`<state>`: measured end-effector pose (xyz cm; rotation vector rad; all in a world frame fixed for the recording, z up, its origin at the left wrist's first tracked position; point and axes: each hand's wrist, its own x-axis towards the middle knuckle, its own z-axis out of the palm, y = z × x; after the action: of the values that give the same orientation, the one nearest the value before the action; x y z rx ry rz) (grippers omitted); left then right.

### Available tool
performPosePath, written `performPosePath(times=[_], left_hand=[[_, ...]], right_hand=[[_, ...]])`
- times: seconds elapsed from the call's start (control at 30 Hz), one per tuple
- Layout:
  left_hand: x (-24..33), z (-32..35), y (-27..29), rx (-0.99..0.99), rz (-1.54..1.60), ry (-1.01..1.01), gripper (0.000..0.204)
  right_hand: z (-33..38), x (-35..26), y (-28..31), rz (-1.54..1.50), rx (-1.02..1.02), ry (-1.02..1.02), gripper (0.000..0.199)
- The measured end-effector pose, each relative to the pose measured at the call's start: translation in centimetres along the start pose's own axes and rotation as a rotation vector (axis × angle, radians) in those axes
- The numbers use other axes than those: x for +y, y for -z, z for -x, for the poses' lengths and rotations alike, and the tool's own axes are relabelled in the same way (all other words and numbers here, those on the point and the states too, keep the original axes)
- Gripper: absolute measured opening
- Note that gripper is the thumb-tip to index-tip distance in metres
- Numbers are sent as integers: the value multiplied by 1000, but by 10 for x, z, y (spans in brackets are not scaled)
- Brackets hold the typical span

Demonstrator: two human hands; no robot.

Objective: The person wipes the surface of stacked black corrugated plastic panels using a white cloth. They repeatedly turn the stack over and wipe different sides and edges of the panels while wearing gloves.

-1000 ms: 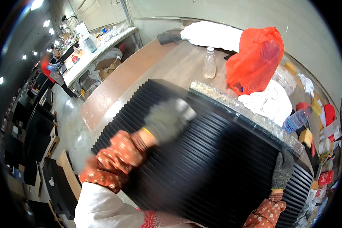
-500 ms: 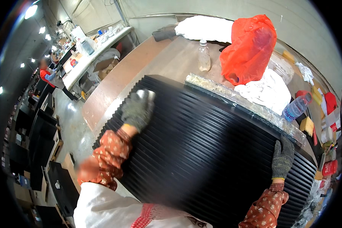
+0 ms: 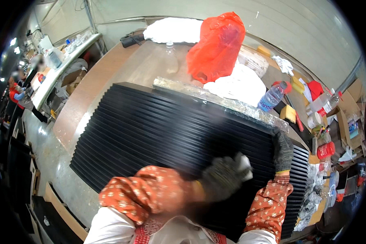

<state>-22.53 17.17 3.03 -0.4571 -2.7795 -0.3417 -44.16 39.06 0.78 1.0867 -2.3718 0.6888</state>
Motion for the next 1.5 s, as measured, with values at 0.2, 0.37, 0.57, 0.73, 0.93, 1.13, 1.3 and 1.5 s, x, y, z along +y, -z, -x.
performPosePath(times=[0.2, 0.37, 0.57, 0.73, 0.93, 1.13, 1.3, 1.5], left_hand=[[-36, 17, 34, 53, 167, 190, 51], [-96, 28, 52, -102, 534, -94, 46], [-277, 41, 109, 73, -119, 412, 48], [-337, 81, 95, -111, -252, 601, 58], [-343, 92, 80, -20, -314, 578, 55], [-335, 76, 82, -55, -222, 572, 55], [-344, 91, 81, -40, -230, 593, 53], [-343, 85, 86, -54, -226, 558, 51]], right_hand=[[0, -138, 45, -223, 53, -451, 37], [3, -241, 12, 337, -493, -309, 52], [11, -261, -11, 363, -362, -541, 73], [13, -266, -39, 388, -262, -445, 66], [-23, -275, -54, 215, -211, -341, 65], [-126, -313, -146, 341, -273, 21, 60], [-109, -255, -117, 426, -266, 214, 52], [30, 6, 35, 734, -545, -261, 59]])
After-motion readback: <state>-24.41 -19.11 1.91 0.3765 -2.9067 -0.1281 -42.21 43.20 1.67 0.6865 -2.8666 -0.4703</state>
